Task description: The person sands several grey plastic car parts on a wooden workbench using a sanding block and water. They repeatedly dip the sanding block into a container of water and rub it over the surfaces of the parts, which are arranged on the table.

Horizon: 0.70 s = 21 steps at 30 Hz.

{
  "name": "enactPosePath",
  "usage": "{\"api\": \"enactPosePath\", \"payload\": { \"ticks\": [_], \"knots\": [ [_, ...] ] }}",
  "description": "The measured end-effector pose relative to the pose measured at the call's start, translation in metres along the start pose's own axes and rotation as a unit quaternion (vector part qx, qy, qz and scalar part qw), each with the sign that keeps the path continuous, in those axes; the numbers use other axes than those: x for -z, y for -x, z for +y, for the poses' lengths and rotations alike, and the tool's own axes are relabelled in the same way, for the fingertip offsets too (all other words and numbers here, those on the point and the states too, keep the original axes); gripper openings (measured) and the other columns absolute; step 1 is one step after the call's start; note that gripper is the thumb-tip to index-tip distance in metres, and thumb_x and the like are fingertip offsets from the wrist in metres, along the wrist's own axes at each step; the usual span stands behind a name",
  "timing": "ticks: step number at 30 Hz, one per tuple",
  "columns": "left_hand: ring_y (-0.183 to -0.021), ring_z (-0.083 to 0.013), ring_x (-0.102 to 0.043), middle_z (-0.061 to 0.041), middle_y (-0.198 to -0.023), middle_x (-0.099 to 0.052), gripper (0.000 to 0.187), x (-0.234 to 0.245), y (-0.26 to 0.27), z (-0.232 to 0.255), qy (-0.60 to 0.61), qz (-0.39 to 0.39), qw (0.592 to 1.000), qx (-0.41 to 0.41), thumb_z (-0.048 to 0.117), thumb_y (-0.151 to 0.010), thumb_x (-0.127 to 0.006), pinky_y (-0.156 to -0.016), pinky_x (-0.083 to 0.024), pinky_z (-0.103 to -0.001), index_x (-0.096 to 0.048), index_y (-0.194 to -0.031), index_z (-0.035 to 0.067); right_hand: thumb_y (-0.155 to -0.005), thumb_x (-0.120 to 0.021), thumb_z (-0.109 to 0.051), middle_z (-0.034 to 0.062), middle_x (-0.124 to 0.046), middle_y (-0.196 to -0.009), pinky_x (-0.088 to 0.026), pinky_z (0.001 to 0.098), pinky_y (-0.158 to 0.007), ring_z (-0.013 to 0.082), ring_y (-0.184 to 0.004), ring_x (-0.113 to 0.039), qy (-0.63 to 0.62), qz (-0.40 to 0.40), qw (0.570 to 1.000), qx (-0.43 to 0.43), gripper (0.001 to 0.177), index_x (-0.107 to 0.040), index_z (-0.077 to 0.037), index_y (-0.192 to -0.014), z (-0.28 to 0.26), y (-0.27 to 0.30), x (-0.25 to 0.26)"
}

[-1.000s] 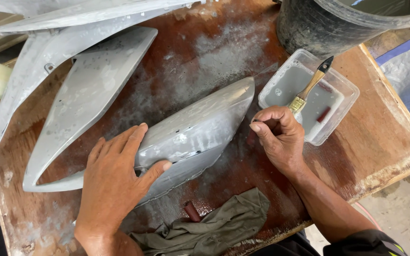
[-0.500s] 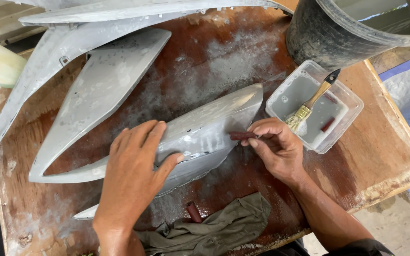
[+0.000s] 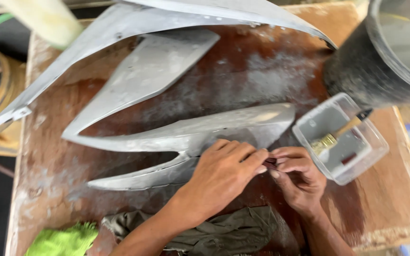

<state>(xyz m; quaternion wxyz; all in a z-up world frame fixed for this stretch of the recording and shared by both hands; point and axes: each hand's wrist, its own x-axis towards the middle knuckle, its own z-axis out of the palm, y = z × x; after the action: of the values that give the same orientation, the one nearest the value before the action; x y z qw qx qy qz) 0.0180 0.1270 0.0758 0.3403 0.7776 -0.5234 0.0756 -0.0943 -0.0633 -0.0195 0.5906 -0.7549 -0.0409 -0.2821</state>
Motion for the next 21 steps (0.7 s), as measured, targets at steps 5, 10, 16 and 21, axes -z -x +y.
{"api": "enactPosePath", "payload": {
  "ticks": [5, 10, 16, 21],
  "knots": [
    [-0.073, -0.02, -0.061, -0.008, -0.094, -0.062, 0.02, 0.001, 0.002, 0.003, 0.057, 0.036, 0.998, 0.019, 0.006, -0.091, -0.071, -0.064, -0.045, -0.034, -0.061, -0.108, 0.004, -0.086, -0.071, 0.002, 0.0145, -0.061, -0.124, -0.056, 0.0268, -0.091, 0.0173, -0.105, -0.063, 0.019, 0.004, 0.999, -0.027, 0.025, -0.059, -0.008, -0.105, -0.001, 0.0, -0.003],
    [-0.07, -0.021, -0.059, -0.007, -0.094, -0.058, 0.019, -0.001, 0.006, 0.005, 0.095, 0.024, 0.995, 0.019, 0.005, -0.09, -0.07, -0.064, -0.047, -0.036, -0.061, -0.107, 0.007, -0.086, -0.07, 0.005, 0.0146, -0.062, -0.123, -0.053, 0.0244, -0.086, 0.0159, -0.1, -0.061, 0.074, 0.013, 0.997, -0.022, 0.023, -0.062, -0.004, -0.106, -0.004, 0.0, -0.007],
    [-0.067, -0.0218, -0.062, -0.009, -0.102, -0.059, 0.012, 0.0, 0.005, 0.012, 0.213, 0.025, 0.975, 0.063, 0.011, -0.095, -0.07, -0.06, -0.052, -0.035, -0.059, -0.097, 0.006, -0.088, -0.071, 0.007, 0.0145, -0.067, -0.113, -0.054, 0.0272, -0.087, 0.0193, -0.098, -0.066, 0.167, 0.059, 0.982, 0.065, 0.016, -0.067, -0.003, -0.099, -0.016, -0.003, -0.017],
    [-0.064, -0.0159, -0.06, -0.007, -0.1, -0.063, 0.01, -0.002, 0.004, 0.013, 0.307, 0.035, 0.942, 0.128, 0.001, -0.091, -0.072, -0.056, -0.051, -0.029, -0.064, -0.096, 0.003, -0.088, -0.07, 0.004, 0.0167, -0.062, -0.118, -0.059, 0.0302, -0.091, 0.0262, -0.11, -0.069, 0.144, 0.053, 0.985, 0.079, 0.012, -0.064, -0.005, -0.093, -0.013, 0.0, -0.015]
  ]
}}
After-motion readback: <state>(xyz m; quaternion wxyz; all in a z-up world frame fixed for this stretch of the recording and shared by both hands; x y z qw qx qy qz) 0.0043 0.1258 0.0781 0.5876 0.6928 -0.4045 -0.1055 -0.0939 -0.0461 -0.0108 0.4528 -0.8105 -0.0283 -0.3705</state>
